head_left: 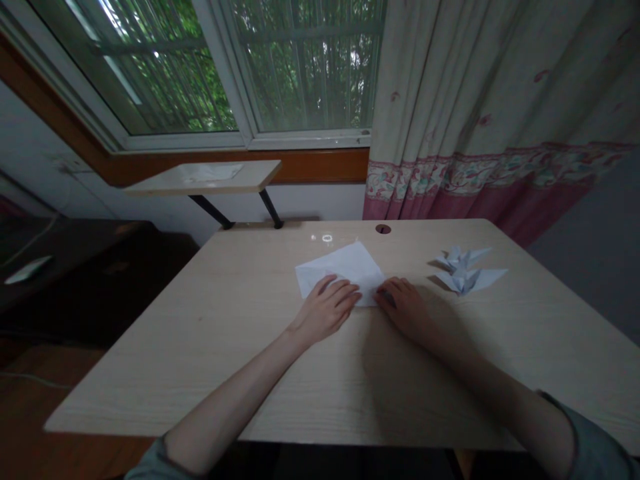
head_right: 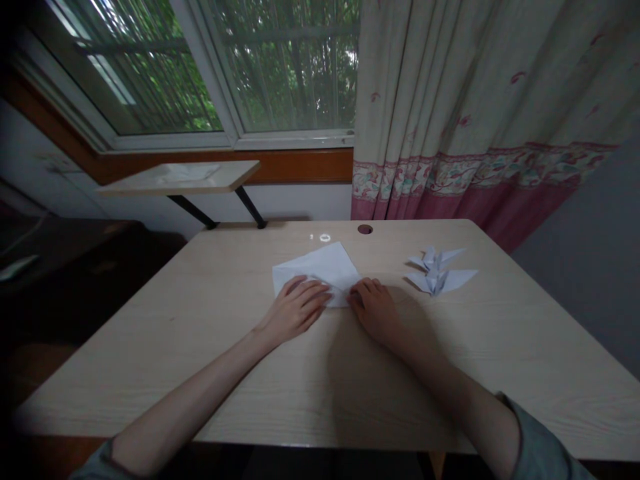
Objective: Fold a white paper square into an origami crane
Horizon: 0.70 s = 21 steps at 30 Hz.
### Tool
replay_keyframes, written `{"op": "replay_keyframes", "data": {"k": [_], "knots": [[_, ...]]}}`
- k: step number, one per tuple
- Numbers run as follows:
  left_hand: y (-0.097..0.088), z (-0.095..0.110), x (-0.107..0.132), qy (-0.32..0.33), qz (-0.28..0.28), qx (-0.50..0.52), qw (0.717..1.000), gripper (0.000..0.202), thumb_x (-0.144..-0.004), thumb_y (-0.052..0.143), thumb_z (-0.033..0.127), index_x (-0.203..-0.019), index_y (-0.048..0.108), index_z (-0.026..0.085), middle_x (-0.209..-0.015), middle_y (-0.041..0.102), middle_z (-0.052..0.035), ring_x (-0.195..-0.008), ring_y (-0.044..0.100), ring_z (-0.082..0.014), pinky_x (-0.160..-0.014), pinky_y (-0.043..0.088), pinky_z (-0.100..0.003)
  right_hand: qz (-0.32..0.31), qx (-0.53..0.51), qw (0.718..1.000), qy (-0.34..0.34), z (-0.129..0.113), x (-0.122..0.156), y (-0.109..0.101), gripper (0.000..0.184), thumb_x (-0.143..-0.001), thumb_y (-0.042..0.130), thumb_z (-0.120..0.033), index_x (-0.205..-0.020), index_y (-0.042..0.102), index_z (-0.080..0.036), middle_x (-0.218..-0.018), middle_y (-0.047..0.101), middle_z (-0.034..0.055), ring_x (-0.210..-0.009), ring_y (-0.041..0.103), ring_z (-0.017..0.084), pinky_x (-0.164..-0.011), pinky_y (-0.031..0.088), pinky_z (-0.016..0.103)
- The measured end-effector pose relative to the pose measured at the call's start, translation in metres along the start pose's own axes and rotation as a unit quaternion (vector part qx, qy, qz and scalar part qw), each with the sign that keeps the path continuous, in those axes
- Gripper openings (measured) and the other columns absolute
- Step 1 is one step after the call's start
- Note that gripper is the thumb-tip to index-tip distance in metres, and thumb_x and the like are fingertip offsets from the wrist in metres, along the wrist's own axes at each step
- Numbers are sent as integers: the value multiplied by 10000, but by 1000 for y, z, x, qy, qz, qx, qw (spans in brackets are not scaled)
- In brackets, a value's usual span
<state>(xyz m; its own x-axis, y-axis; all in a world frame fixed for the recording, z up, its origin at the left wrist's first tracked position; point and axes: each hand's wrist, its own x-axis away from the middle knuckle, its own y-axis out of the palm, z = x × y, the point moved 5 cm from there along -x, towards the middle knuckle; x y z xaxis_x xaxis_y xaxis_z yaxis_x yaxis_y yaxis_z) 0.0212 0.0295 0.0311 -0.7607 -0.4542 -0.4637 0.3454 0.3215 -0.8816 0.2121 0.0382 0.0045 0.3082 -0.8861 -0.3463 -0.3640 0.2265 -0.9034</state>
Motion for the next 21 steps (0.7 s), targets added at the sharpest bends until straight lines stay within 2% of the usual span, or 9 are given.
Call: {"op": "replay_keyframes", "data": {"k": [5,10,14,21], "knots": [[5,-3,1,11,-17,-1,1000,294,-1002,487,227,-1281,578,231,-1303,647,-51,-1222,555,-211,-1136,311,-447,11,-8,1000,-5,1,1,2,243,-943,454,-220,-1093,644,-207,-1106,677,103,-1074,612,247,-956,488,419],[10,-6,5,22,-13,-2,1000,292,-990,503,183,-1268,586,221,-1294,653,-42,-1207,557,-208,-1138,312,-443,9,-33,998,-57,-1,4,7,386,-962,378,-182,-1279,598,-202,-1323,630,114,-1237,572,232,-1062,453,461],[11,-7,5,24,-17,3,1000,285,-971,519,153,-1233,608,225,-1257,670,-41,-1192,564,-204,-1124,328,-441,-6,-29,995,-93,-4,7,10,433,-946,358,-132,-1283,622,-198,-1396,587,105,-1307,528,223,-1091,439,458],[8,-8,4,13,-17,0,1000,275,-963,517,144,-1198,627,236,-1264,659,-40,-1219,537,-217,-1079,359,-432,-31,29,995,-85,-14,8,2,405,-963,395,-180,-1293,626,-221,-1359,618,98,-1219,600,246,-1021,487,469]]}}
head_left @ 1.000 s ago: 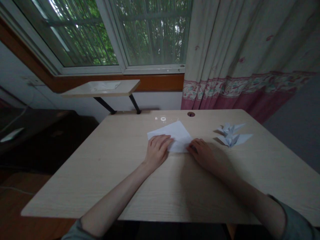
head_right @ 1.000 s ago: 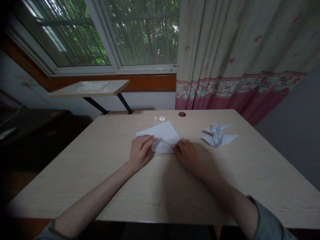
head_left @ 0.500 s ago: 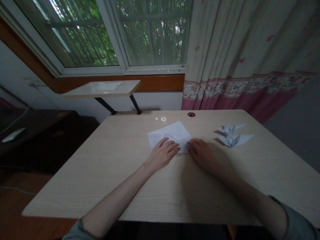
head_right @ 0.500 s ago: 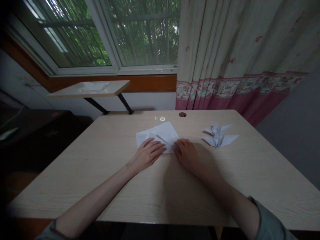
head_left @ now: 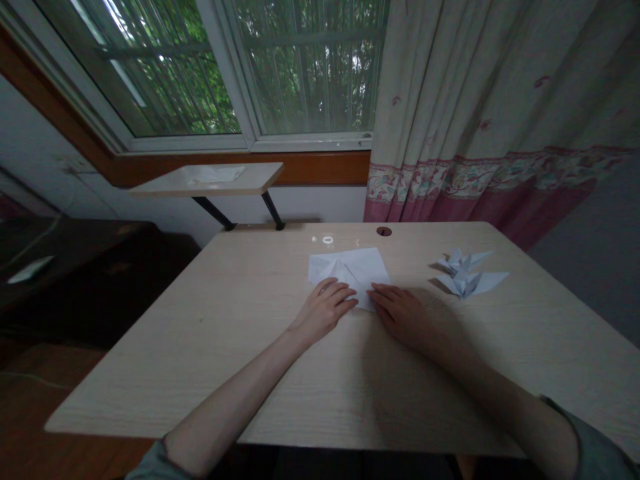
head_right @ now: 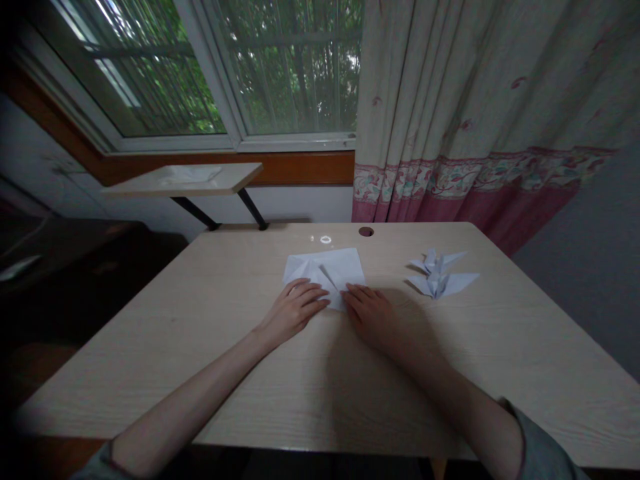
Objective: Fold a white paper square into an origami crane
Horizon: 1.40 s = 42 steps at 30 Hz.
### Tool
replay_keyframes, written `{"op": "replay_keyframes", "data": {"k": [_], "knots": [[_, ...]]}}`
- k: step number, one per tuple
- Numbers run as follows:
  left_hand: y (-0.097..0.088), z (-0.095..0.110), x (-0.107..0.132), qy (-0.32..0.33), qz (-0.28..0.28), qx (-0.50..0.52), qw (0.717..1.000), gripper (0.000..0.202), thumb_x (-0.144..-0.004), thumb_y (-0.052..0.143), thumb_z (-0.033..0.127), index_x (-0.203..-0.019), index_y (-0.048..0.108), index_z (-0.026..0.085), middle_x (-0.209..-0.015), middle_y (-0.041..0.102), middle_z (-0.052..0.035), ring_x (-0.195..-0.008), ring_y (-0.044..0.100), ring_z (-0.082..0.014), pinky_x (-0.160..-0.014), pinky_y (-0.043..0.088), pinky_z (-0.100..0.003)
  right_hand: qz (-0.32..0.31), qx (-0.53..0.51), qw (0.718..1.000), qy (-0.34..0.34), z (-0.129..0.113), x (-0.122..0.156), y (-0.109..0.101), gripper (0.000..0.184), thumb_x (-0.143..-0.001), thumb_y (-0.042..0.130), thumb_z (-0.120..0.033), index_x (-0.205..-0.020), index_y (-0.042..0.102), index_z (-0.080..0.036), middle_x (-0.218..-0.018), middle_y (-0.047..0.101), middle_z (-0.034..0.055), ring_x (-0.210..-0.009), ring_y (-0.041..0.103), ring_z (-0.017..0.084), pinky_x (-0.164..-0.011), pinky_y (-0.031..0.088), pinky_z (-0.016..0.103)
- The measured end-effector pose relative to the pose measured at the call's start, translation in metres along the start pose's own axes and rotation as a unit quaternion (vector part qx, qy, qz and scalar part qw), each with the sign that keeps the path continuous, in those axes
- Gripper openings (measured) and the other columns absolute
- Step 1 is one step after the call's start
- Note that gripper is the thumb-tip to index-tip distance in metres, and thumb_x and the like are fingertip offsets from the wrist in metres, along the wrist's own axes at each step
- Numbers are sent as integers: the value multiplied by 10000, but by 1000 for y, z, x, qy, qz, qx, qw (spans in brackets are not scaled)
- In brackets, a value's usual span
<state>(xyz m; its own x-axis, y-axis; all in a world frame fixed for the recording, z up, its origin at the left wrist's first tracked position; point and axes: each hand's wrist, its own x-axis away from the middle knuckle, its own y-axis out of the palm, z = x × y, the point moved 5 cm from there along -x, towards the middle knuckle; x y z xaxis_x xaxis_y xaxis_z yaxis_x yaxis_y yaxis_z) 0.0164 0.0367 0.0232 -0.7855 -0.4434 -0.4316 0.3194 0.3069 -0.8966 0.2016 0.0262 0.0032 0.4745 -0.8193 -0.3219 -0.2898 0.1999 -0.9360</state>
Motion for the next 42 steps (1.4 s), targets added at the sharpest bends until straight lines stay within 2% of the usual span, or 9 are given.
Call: {"op": "replay_keyframes", "data": {"k": [9,13,18,24,31,37,42], "knots": [[0,-4,1,-32,-13,-8,999,277,-944,562,129,-1184,646,237,-1277,645,-55,-1114,573,-234,-903,449,-373,1,30,1000,-5,-6,2,-6,328,-954,474,-241,-1204,676,-177,-1273,672,120,-1108,640,285,-964,501,487],[2,-5,2,-41,-14,2,999,296,-935,574,126,-1194,655,242,-1250,656,-62,-1068,601,-231,-867,496,-366,6,19,1000,-19,-7,4,-3,317,-953,477,-262,-1171,692,-179,-1266,676,115,-1151,625,274,-1005,491,463],[2,-5,3,-55,-23,27,998,340,-911,577,108,-1217,653,234,-1275,646,-73,-1107,608,-231,-916,543,-379,11,-26,1000,-8,-6,6,2,345,-946,481,-262,-1205,679,-146,-1325,636,136,-1196,617,253,-1040,492,402],[5,-7,4,-79,-12,54,995,331,-914,549,151,-1223,656,202,-1299,647,-74,-1171,613,-243,-957,562,-394,2,-42,999,1,-9,4,-2,350,-972,460,-264,-1220,663,-126,-1276,664,149,-1148,645,250,-1013,519,407],[10,-10,8,-77,16,109,991,337,-904,490,146,-1169,687,209,-1329,638,-69,-1240,596,-219,-1025,531,-391,39,-56,998,1,-5,2,-8,341,-930,455,-123,-1177,678,-193,-1172,717,108,-1066,677,233,-952,551,397],[11,-9,8,-70,8,158,985,369,-857,491,104,-1128,709,228,-1389,595,-51,-1318,533,-228,-1065,499,-413,28,-80,996,-12,-3,2,-6,421,-888,448,-45,-1183,679,-237,-1154,718,71,-1066,653,219,-959,540,402],[11,-9,8,-78,7,171,982,372,-850,495,94,-1122,714,221,-1392,592,-57,-1332,518,-233,-1079,488,-411,18,-113,993,-13,-1,0,-7,421,-887,439,-15,-1159,696,-207,-1143,705,93,-1067,629,210,-943,538,367]]}}
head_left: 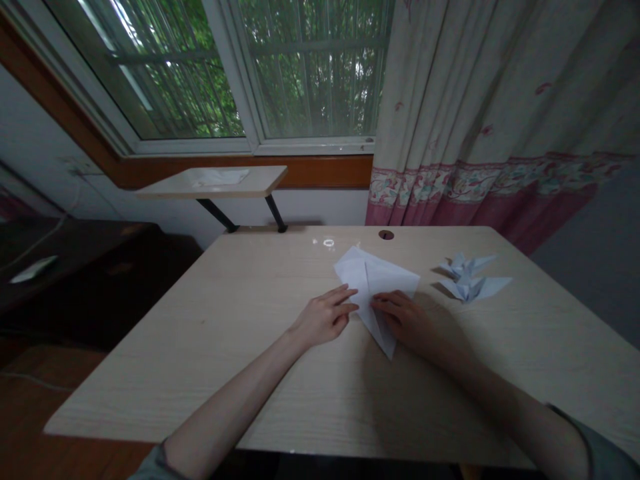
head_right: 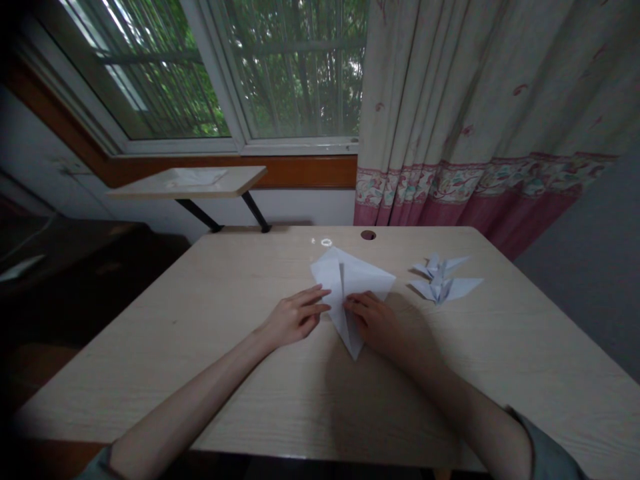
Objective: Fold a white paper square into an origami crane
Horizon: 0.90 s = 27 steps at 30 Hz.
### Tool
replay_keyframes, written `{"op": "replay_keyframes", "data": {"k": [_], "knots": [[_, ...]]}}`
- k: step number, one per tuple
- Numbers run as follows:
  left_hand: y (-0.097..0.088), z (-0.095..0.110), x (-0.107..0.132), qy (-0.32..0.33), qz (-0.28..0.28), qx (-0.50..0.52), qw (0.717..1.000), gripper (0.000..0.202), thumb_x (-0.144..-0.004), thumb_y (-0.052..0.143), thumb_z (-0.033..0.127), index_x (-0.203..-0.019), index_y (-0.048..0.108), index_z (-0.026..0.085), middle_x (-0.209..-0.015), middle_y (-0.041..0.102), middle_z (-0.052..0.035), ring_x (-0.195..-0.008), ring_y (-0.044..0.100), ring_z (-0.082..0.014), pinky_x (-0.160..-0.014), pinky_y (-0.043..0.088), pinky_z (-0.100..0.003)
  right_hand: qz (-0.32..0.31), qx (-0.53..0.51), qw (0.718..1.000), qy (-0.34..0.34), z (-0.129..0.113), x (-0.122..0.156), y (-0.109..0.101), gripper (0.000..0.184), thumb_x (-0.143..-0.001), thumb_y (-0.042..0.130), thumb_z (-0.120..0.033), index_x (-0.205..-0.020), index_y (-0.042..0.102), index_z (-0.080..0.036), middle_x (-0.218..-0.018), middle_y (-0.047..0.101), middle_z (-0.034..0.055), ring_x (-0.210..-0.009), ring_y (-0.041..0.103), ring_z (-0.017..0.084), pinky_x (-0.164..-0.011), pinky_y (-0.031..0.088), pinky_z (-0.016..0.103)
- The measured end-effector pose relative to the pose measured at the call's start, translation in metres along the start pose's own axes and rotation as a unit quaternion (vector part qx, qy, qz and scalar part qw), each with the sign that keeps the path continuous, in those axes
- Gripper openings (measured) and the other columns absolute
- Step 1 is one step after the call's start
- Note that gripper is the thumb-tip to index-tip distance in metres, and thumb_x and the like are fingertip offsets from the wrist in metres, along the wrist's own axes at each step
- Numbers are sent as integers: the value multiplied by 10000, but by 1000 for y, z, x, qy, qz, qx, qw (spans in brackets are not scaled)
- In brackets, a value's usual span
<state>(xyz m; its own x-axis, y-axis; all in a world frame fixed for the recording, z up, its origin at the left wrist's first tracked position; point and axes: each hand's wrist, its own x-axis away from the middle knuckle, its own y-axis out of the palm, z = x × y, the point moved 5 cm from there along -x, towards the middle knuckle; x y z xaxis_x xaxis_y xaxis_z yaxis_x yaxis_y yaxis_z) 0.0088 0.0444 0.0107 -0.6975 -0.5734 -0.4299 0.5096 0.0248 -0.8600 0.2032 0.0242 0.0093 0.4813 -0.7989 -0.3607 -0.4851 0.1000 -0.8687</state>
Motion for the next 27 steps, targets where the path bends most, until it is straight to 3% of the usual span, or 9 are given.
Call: {"op": "replay_keyframes", "data": {"k": [13,27], "knots": [[-2,-3,-4,-51,25,31,998,210,-937,480,141,-1089,622,173,-1360,595,-115,-1292,547,-214,-1079,490,-405,-1,28,999,-45,-2,2,5,333,-944,482,-147,-1204,676,-221,-1228,685,72,-1134,607,226,-1003,502,420],[-7,-4,-7,-81,32,-19,996,60,-944,583,233,-912,613,191,-1242,643,-84,-1142,616,-229,-993,537,-399,-9,39,997,-61,-8,1,5,389,-953,472,-150,-1295,623,-257,-1229,690,67,-1119,626,228,-974,524,438]]}}
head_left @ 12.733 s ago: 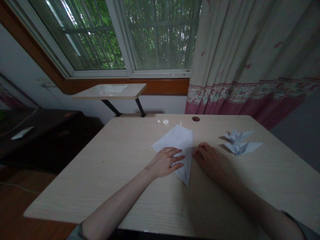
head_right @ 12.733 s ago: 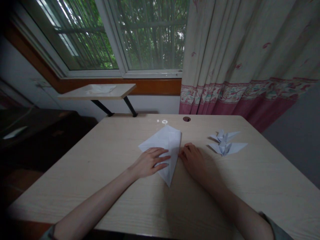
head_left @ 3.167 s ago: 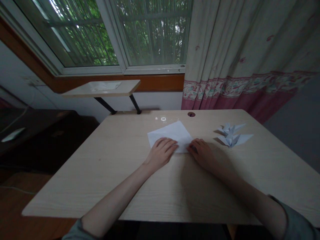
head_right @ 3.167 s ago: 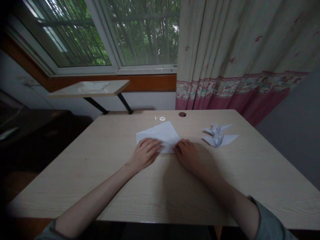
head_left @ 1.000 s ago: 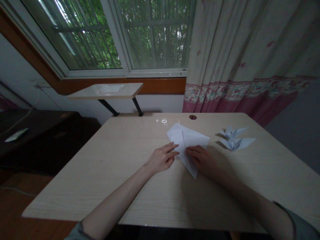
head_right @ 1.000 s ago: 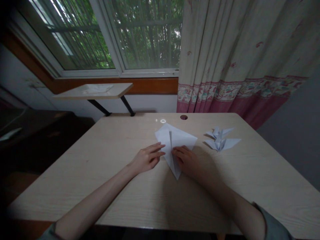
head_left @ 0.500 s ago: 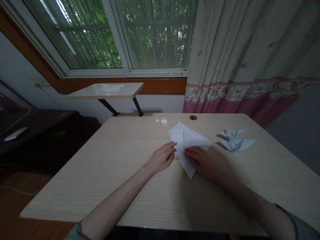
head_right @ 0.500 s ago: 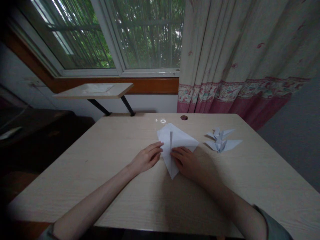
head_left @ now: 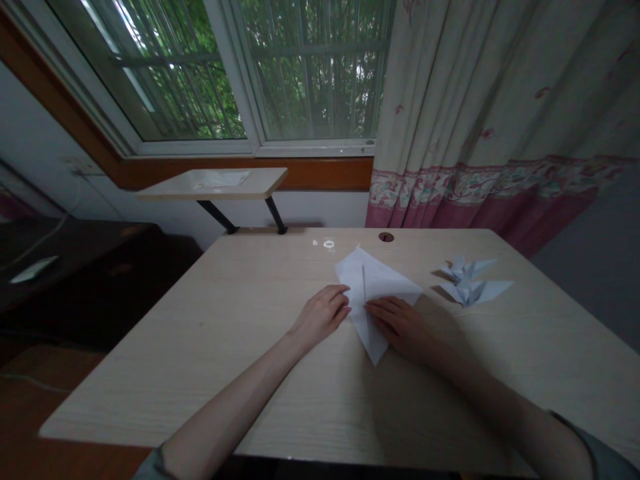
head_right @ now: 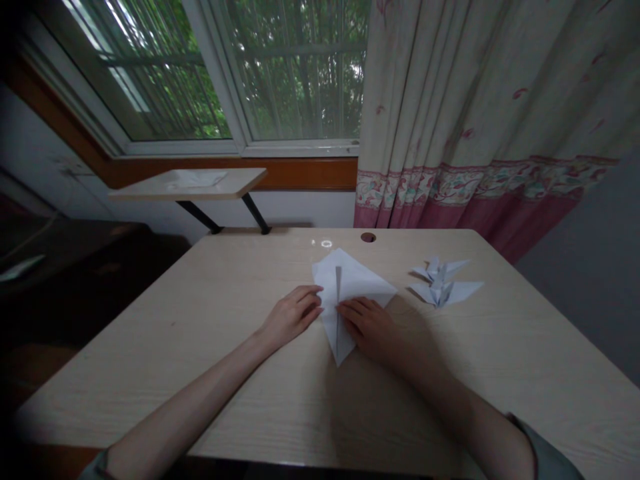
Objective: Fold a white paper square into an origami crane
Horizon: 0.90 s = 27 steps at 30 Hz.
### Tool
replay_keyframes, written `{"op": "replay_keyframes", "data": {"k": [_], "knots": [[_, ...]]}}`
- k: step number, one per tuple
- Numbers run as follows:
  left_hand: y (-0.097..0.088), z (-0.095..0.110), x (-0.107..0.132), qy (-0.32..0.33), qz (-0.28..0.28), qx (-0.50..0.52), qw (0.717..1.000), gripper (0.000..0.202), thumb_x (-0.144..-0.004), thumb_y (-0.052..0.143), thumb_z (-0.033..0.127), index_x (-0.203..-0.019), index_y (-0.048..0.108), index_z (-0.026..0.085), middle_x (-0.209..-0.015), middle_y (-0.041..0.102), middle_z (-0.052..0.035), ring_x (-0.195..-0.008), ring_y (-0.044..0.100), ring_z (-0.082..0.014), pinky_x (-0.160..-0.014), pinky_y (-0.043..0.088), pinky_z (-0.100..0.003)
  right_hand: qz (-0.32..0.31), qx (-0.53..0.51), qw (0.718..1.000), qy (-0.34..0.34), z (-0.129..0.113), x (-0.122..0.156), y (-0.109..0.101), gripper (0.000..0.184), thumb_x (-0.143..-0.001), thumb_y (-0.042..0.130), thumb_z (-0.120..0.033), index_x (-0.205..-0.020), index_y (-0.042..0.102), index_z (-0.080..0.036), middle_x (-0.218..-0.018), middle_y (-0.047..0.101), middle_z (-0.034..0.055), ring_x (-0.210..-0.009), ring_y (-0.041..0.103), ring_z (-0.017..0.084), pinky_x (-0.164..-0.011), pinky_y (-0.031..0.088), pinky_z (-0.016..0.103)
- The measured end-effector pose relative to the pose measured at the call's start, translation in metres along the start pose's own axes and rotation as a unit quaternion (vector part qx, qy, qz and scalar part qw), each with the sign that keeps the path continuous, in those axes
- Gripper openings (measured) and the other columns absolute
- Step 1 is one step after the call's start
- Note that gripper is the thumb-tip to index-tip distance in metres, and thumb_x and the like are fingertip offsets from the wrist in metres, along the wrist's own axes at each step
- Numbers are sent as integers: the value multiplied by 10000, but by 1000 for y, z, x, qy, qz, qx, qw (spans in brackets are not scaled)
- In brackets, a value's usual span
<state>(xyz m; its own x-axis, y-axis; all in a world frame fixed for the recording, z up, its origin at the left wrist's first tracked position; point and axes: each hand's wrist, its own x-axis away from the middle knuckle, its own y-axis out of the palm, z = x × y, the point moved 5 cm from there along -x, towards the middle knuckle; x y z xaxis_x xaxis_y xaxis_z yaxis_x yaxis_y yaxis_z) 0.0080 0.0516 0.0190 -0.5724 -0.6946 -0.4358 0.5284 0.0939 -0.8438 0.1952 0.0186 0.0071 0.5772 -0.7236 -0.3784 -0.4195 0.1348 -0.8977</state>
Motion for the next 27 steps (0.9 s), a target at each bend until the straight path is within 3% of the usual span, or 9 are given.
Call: {"op": "replay_keyframes", "data": {"k": [8,27], "knots": [[-2,1,0,-6,5,-26,1000,78,-929,612,256,-896,635,189,-1208,657,-82,-1111,616,-248,-945,535,-422,-35,7,999,13,3,2,2,360,-954,488,-170,-1269,645,-249,-1292,653,81,-1178,592,234,-1011,492,446],[-5,-3,-1,-26,19,-44,999,98,-887,674,282,-852,633,200,-1130,656,-65,-1036,611,-238,-871,512,-402,-43,-10,999,17,3,0,1,358,-931,524,-141,-1248,660,-240,-1294,652,71,-1197,566,237,-1042,464,453]]}}
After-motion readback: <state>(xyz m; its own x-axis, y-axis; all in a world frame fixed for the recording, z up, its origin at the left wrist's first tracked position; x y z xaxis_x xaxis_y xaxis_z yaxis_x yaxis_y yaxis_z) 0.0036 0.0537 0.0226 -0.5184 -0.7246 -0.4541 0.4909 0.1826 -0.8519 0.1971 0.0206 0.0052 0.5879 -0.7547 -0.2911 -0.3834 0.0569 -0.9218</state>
